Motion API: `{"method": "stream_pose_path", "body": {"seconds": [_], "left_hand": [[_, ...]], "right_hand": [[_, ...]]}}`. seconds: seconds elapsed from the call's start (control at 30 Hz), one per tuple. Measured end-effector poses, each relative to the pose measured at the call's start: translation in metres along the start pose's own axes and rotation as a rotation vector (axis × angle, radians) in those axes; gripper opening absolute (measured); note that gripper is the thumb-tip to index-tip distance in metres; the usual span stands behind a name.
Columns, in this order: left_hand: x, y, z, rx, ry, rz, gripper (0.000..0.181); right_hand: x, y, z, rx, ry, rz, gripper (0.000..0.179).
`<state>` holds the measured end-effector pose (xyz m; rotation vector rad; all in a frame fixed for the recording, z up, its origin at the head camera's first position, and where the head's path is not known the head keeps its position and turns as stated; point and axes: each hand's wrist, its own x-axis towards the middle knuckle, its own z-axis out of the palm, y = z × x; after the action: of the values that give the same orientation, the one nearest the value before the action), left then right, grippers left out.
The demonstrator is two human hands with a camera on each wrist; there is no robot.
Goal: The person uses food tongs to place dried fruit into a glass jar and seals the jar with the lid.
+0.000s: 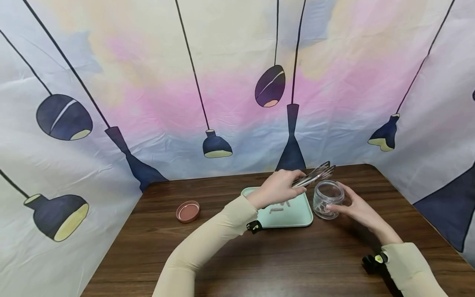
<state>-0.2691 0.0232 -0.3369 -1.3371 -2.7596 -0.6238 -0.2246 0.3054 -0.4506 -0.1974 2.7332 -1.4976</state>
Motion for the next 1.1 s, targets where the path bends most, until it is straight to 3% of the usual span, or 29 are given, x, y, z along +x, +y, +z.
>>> {"method": "stream_pose_path", "body": {"seconds": [0.6,1.1], "left_hand": [[0.011,0.008,0.033,0.033,-0.11,0.008,0.042],[0.011,0.005,0.037,0.057,-0.098,0.002,0.042]], "right_hand": [[-0.002,-0.003,-0.003,-0.018,-0.024,0.076,0.109],[0.0,-0.004,-0.005,-0.059,-0.027,0.082,0.109]]}}
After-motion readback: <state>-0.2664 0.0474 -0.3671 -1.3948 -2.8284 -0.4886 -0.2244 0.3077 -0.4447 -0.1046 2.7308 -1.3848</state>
